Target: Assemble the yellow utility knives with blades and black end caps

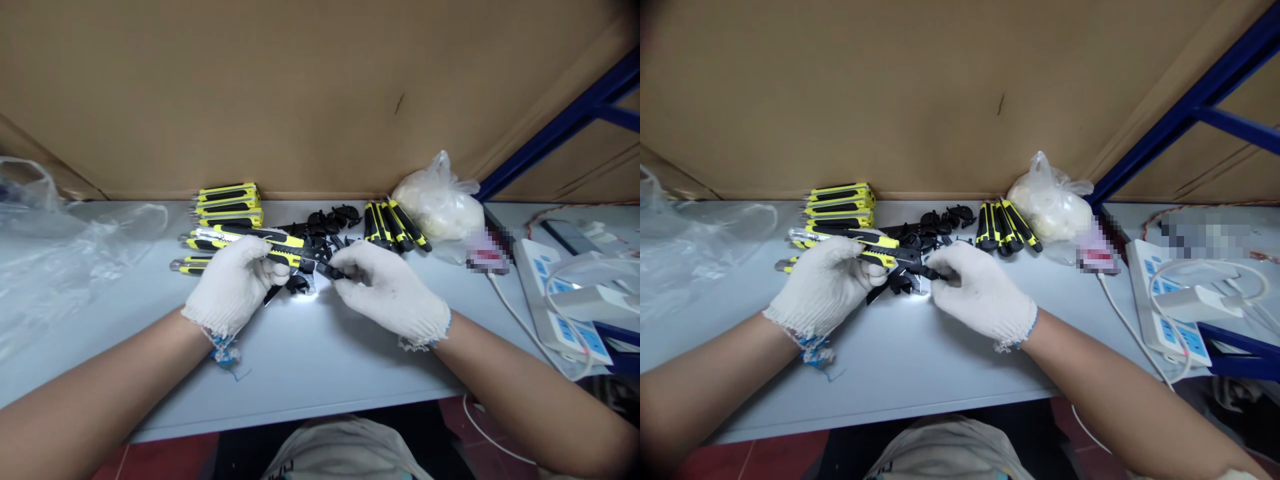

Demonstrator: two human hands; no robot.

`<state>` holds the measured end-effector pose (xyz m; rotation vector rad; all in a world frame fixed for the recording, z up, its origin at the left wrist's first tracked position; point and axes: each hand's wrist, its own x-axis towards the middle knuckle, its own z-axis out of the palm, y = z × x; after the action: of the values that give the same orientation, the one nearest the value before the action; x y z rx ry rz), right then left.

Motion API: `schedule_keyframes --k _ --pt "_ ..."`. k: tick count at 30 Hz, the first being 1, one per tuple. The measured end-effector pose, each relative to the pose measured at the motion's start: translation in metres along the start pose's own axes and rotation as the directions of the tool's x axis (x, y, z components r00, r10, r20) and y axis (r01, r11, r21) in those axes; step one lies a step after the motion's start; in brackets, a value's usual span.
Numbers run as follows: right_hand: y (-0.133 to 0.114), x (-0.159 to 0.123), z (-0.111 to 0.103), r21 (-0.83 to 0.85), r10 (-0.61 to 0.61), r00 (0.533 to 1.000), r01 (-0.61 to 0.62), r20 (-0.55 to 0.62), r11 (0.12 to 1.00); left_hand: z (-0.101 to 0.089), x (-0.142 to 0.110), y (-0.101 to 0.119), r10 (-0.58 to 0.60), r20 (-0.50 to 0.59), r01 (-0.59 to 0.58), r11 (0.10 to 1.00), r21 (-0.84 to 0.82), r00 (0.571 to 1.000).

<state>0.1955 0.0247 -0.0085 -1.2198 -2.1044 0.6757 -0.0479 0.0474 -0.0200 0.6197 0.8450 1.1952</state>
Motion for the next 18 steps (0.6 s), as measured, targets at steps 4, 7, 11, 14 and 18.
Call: schedule_keyframes --k 4,7,11,14,18 --pt "-0.0028 0.0002 0.0007 0.046 0.119 0.991 -0.116 -0.066 0.992 0.0022 -0.0023 -0.0011 -0.028 0.03 0.028 0.999 0.016 0.999" --pt "-0.0061 -0.0006 0.0031 0.119 0.187 0.981 -0.181 -0.046 0.976 0.0024 -0.0036 -0.0025 -0.042 0.07 0.039 0.999 0.035 0.997" --pt "-0.0087 -0.0018 0.0048 0.189 0.244 0.97 -0.237 -0.015 0.953 0.002 -0.0039 -0.0031 -0.029 0.111 0.026 0.999 0.035 0.993" --pt "-0.0088 -0.0016 0.0034 0.173 0.282 0.959 -0.281 0.019 0.944 0.0021 -0.0037 -0.0041 -0.031 0.085 0.026 0.998 0.057 0.996" --pt "-0.005 -0.0014 0.0024 0.144 0.267 0.964 -0.265 0.005 0.954 0.0011 -0.0039 -0.0076 -0.013 0.075 0.005 0.995 0.104 0.997"
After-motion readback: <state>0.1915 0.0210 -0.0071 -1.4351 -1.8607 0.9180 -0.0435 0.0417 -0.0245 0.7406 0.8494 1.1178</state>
